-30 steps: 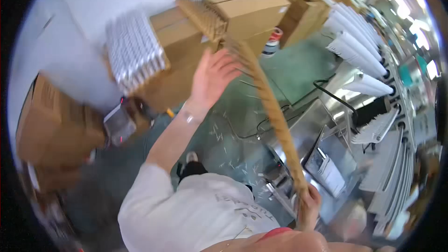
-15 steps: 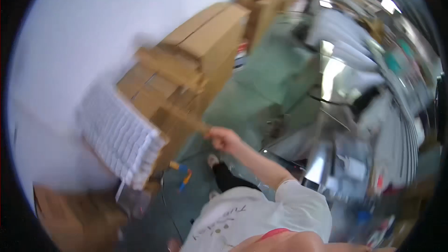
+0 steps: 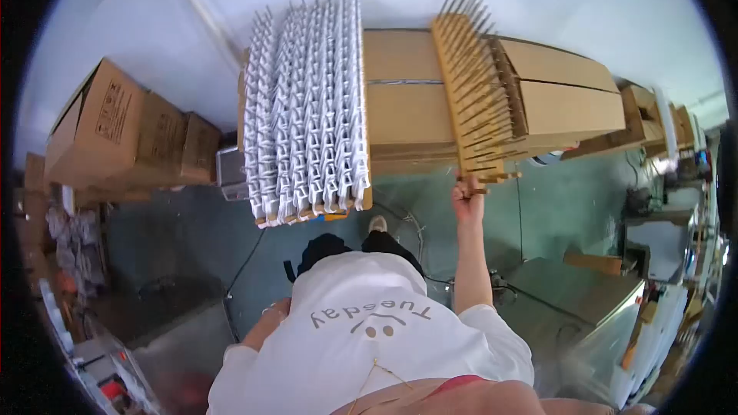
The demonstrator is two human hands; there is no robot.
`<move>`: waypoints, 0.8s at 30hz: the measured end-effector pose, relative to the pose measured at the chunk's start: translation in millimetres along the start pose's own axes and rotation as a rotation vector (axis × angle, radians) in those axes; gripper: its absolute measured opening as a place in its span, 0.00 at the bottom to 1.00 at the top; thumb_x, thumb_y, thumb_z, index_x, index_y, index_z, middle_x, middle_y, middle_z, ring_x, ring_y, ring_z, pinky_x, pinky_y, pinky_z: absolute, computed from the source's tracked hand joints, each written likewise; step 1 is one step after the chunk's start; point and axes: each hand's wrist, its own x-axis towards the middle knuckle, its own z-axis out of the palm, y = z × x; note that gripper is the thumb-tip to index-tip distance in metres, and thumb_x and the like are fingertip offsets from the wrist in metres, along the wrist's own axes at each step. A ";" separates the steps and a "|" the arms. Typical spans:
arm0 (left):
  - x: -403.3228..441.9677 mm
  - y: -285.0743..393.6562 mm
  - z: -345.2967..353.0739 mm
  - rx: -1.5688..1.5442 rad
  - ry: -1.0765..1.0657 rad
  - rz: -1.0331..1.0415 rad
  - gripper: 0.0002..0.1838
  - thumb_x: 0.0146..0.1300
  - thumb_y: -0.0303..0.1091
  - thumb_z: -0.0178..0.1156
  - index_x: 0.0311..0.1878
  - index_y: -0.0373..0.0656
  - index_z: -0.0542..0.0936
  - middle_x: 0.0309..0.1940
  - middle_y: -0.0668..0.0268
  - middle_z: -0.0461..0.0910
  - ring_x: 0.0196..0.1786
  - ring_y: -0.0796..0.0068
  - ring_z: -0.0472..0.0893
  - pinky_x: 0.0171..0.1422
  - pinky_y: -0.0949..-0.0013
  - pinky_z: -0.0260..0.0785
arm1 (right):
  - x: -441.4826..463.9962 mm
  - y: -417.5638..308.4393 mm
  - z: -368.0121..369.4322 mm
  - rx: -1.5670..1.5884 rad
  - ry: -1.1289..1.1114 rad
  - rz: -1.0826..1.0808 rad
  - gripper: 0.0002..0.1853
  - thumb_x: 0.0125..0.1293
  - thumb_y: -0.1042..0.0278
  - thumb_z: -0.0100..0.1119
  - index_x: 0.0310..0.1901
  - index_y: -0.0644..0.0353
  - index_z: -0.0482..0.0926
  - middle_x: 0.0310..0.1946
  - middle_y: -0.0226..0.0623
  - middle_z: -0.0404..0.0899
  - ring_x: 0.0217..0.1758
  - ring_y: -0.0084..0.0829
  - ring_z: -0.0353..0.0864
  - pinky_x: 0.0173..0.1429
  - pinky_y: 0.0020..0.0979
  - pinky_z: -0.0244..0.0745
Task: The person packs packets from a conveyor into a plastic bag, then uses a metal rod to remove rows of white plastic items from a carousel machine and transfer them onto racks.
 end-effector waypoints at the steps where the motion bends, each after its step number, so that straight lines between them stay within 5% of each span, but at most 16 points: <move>1: 7.2 -14.8 11.5 -0.253 0.148 0.174 0.19 0.61 0.41 0.52 0.52 0.43 0.77 0.44 0.58 0.81 0.53 0.57 0.78 0.57 0.56 0.68 | -2.5 -1.5 13.0 0.077 -0.010 -0.045 0.20 0.70 0.57 0.47 0.57 0.61 0.69 0.50 0.46 0.73 0.34 0.29 0.72 0.35 0.25 0.69; 2: 14.5 -31.2 23.5 -0.475 0.255 0.383 0.19 0.61 0.42 0.52 0.51 0.42 0.77 0.42 0.58 0.82 0.52 0.57 0.78 0.55 0.56 0.69 | -22.7 3.0 27.2 0.198 -0.027 -0.018 0.24 0.70 0.52 0.47 0.59 0.60 0.67 0.57 0.46 0.70 0.50 0.40 0.73 0.50 0.33 0.71; 4: 55.7 -37.5 15.1 -0.039 0.163 -0.612 0.20 0.61 0.44 0.53 0.50 0.41 0.77 0.34 0.60 0.83 0.43 0.57 0.81 0.46 0.55 0.73 | -63.0 30.9 18.2 0.126 -0.062 0.086 0.25 0.69 0.49 0.46 0.59 0.60 0.68 0.58 0.44 0.69 0.53 0.41 0.73 0.52 0.34 0.71; 6: 66.9 -5.9 -18.3 -0.453 0.133 -0.721 0.19 0.60 0.44 0.54 0.46 0.40 0.79 0.31 0.61 0.82 0.35 0.64 0.81 0.38 0.60 0.73 | -71.0 59.7 22.5 0.044 -0.091 0.210 0.27 0.68 0.47 0.46 0.59 0.60 0.68 0.59 0.43 0.69 0.55 0.42 0.73 0.55 0.36 0.71; 8: 85.4 13.3 -48.3 -0.744 0.114 -0.903 0.17 0.60 0.43 0.55 0.42 0.40 0.80 0.28 0.62 0.81 0.28 0.70 0.80 0.32 0.66 0.72 | -61.5 92.6 33.9 -0.589 0.025 0.454 0.32 0.68 0.41 0.44 0.61 0.62 0.65 0.57 0.45 0.70 0.52 0.38 0.74 0.54 0.41 0.71; 10: 109.0 7.9 -72.2 -0.477 0.098 -0.732 0.16 0.61 0.44 0.55 0.40 0.39 0.80 0.26 0.61 0.80 0.28 0.72 0.80 0.31 0.69 0.71 | -23.9 118.1 64.8 -0.657 0.034 0.513 0.31 0.68 0.41 0.44 0.60 0.60 0.67 0.57 0.42 0.70 0.53 0.39 0.74 0.56 0.42 0.70; 12: 129.1 7.4 -93.5 -0.516 0.244 -0.488 0.17 0.62 0.44 0.55 0.41 0.38 0.80 0.26 0.62 0.81 0.28 0.72 0.79 0.32 0.71 0.71 | 3.7 143.7 99.0 -0.725 0.034 0.548 0.30 0.67 0.41 0.45 0.59 0.58 0.68 0.58 0.39 0.71 0.54 0.40 0.73 0.59 0.43 0.69; 16: 132.3 55.3 -141.0 -0.806 0.534 -0.383 0.18 0.62 0.43 0.56 0.42 0.35 0.79 0.27 0.63 0.81 0.28 0.74 0.79 0.32 0.71 0.70 | 34.0 184.4 111.0 -0.595 0.090 0.442 0.31 0.67 0.42 0.47 0.56 0.66 0.70 0.48 0.41 0.77 0.49 0.37 0.77 0.51 0.42 0.74; 20: 120.3 2.4 -103.8 -0.869 0.467 -0.562 0.17 0.62 0.42 0.57 0.43 0.36 0.78 0.27 0.65 0.80 0.26 0.75 0.78 0.26 0.71 0.68 | 12.7 179.0 132.6 -0.587 0.111 0.355 0.24 0.68 0.52 0.48 0.54 0.65 0.72 0.46 0.40 0.78 0.46 0.36 0.79 0.49 0.39 0.75; 22: 96.4 -25.2 -79.7 -0.860 0.305 -0.704 0.14 0.62 0.40 0.56 0.43 0.38 0.78 0.26 0.64 0.79 0.24 0.73 0.77 0.25 0.70 0.67 | 18.3 176.8 121.9 -0.589 0.052 0.328 0.18 0.67 0.63 0.47 0.52 0.64 0.73 0.42 0.38 0.79 0.43 0.35 0.80 0.47 0.39 0.76; 24: 68.0 -46.5 -75.7 -0.916 0.136 -0.871 0.11 0.62 0.38 0.55 0.43 0.42 0.78 0.26 0.62 0.79 0.24 0.67 0.78 0.26 0.68 0.69 | 22.0 164.4 117.5 -0.556 0.056 0.289 0.17 0.67 0.62 0.47 0.52 0.63 0.74 0.42 0.38 0.79 0.43 0.35 0.80 0.46 0.38 0.76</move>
